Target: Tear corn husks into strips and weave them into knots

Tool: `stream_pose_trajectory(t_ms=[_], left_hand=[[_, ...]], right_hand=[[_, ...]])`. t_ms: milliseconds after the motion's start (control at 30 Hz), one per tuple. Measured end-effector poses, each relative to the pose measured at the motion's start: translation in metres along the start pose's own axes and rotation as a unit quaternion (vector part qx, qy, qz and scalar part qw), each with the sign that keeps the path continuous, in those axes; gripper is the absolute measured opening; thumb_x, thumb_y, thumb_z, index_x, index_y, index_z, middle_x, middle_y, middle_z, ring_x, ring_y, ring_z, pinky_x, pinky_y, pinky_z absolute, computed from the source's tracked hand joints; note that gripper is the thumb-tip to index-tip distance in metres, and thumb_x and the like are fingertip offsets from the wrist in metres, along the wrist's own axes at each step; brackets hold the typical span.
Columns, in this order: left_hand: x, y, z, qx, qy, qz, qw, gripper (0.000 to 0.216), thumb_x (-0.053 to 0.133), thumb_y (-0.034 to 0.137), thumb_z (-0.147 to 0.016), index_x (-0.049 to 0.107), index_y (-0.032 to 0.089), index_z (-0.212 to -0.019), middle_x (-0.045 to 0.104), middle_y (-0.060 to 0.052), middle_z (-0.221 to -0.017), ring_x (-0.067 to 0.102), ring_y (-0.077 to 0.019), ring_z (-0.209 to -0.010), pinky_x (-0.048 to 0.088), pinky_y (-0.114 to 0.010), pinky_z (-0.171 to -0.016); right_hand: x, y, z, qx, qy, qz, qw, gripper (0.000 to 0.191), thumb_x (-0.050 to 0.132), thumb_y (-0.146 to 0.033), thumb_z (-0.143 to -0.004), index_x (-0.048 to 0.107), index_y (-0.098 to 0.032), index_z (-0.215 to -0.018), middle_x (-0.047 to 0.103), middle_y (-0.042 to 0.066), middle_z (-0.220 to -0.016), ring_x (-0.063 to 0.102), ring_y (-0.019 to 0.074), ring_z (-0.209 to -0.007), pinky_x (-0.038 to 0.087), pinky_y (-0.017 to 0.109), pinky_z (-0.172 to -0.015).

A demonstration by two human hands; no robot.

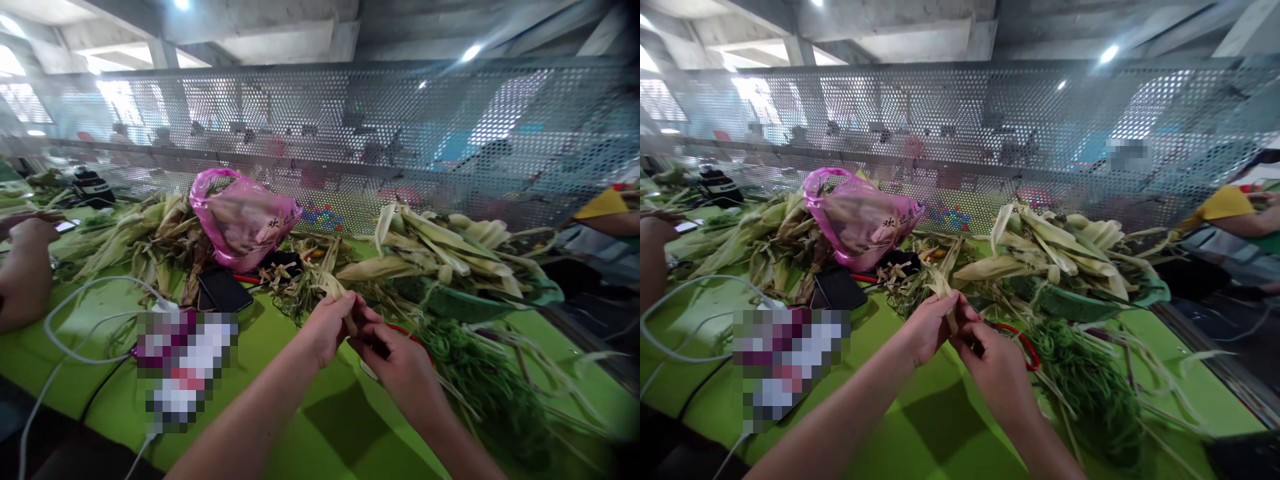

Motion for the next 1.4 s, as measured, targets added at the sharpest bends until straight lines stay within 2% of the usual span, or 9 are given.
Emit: stream_pose_trajectory(t_ms=[200,333,467,600,733,867,1033,1267,1400], left_hand=[[-0.001,0.008,0.000,0.105,0.040,-0.297,0.948,0.024,0.042,0.035,-0.089,0.053,0.017,-0.077,0.047,0.002,-0.061,0.042,-0.0106,-0.055,0.038,-0.024,-0.058],[0.010,0.006,0.007,0.149,-0.015,-0.585,0.797,0.025,0.038,0.030,-0.090,0.060,0.018,-0.090,0.063,-0.006,-0.083,0.055,-0.0176,-0.074,0.041,-0.027,-0.067],[0.018,-0.005,0.015,0.117,-0.094,-0.767,0.624,0.030,0.036,0.024,-0.088,0.065,0.016,-0.092,0.069,-0.012,-0.083,0.062,-0.0218,-0.072,0.044,-0.030,-0.067],[0.018,-0.010,0.016,0.097,-0.116,-0.820,0.552,0.032,0.034,0.024,-0.089,0.064,0.015,-0.097,0.070,-0.014,-0.082,0.065,-0.0234,-0.068,0.045,-0.031,-0.064],[0.016,-0.005,0.016,0.089,-0.102,-0.816,0.562,0.032,0.033,0.025,-0.090,0.059,0.017,-0.107,0.071,-0.015,-0.084,0.067,-0.0264,-0.071,0.046,-0.033,-0.062],[0.013,0.000,0.016,0.065,-0.099,-0.816,0.565,0.030,0.034,0.026,-0.089,0.060,0.018,-0.102,0.071,-0.014,-0.088,0.068,-0.0272,-0.077,0.047,-0.033,-0.065],[0.007,0.007,0.014,0.059,-0.071,-0.803,0.590,0.029,0.037,0.029,-0.089,0.060,0.017,-0.102,0.070,-0.013,-0.089,0.067,-0.0263,-0.082,0.049,-0.035,-0.073],[0.023,0.010,0.017,0.169,-0.132,-0.525,0.824,0.039,0.047,0.025,-0.087,0.051,0.019,-0.125,0.063,-0.010,-0.117,0.058,-0.0189,-0.106,0.044,-0.030,-0.093],[0.026,0.003,0.014,0.160,-0.143,-0.439,0.872,0.029,0.039,0.021,-0.089,0.058,0.017,-0.111,0.064,-0.008,-0.104,0.057,-0.0165,-0.095,0.044,-0.027,-0.087]], right_hand=[[-0.020,0.006,-0.003,0.049,0.063,-0.074,0.994,0.026,0.060,-0.047,-0.082,0.062,-0.022,-0.087,0.062,0.001,-0.069,0.055,0.0162,-0.060,0.043,0.026,-0.056],[-0.021,0.011,-0.008,0.093,0.046,-0.280,0.954,0.037,0.066,-0.047,-0.077,0.064,-0.022,-0.105,0.068,0.006,-0.094,0.063,0.0216,-0.085,0.049,0.030,-0.075],[-0.017,0.011,-0.009,0.146,0.002,-0.395,0.907,0.034,0.075,-0.045,-0.070,0.069,-0.020,-0.092,0.069,0.006,-0.086,0.063,0.0213,-0.082,0.049,0.031,-0.075],[-0.018,0.014,-0.007,0.178,0.003,-0.425,0.888,0.027,0.079,-0.040,-0.066,0.066,-0.018,-0.076,0.062,0.002,-0.068,0.055,0.0142,-0.060,0.045,0.025,-0.056],[-0.024,0.020,-0.009,0.169,0.055,-0.467,0.866,0.025,0.079,-0.035,-0.067,0.066,-0.017,-0.077,0.049,-0.005,-0.054,0.038,0.0062,-0.045,0.030,0.018,-0.042],[-0.032,0.024,-0.010,0.158,0.096,-0.491,0.851,0.022,0.077,-0.033,-0.071,0.063,-0.018,-0.080,0.050,-0.005,-0.053,0.041,0.0076,-0.046,0.033,0.019,-0.044],[-0.037,0.023,-0.011,0.123,0.114,-0.404,0.899,0.022,0.075,-0.035,-0.072,0.063,-0.018,-0.082,0.053,-0.004,-0.057,0.046,0.0083,-0.049,0.036,0.020,-0.047],[-0.029,0.017,-0.009,0.099,0.069,-0.310,0.943,0.020,0.072,-0.036,-0.074,0.064,-0.018,-0.078,0.050,-0.005,-0.053,0.044,0.0095,-0.047,0.034,0.022,-0.045],[-0.027,0.019,-0.010,0.091,0.077,-0.321,0.940,0.017,0.073,-0.033,-0.072,0.069,-0.019,-0.082,0.064,0.001,-0.071,0.054,0.0148,-0.062,0.042,0.025,-0.055]])
Point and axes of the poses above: each hand's wrist, its own z-axis away from the middle knuckle, its own x-axis out of the palm, y = z × x, the point moved 3 cm from there along -z, towards the middle knuckle
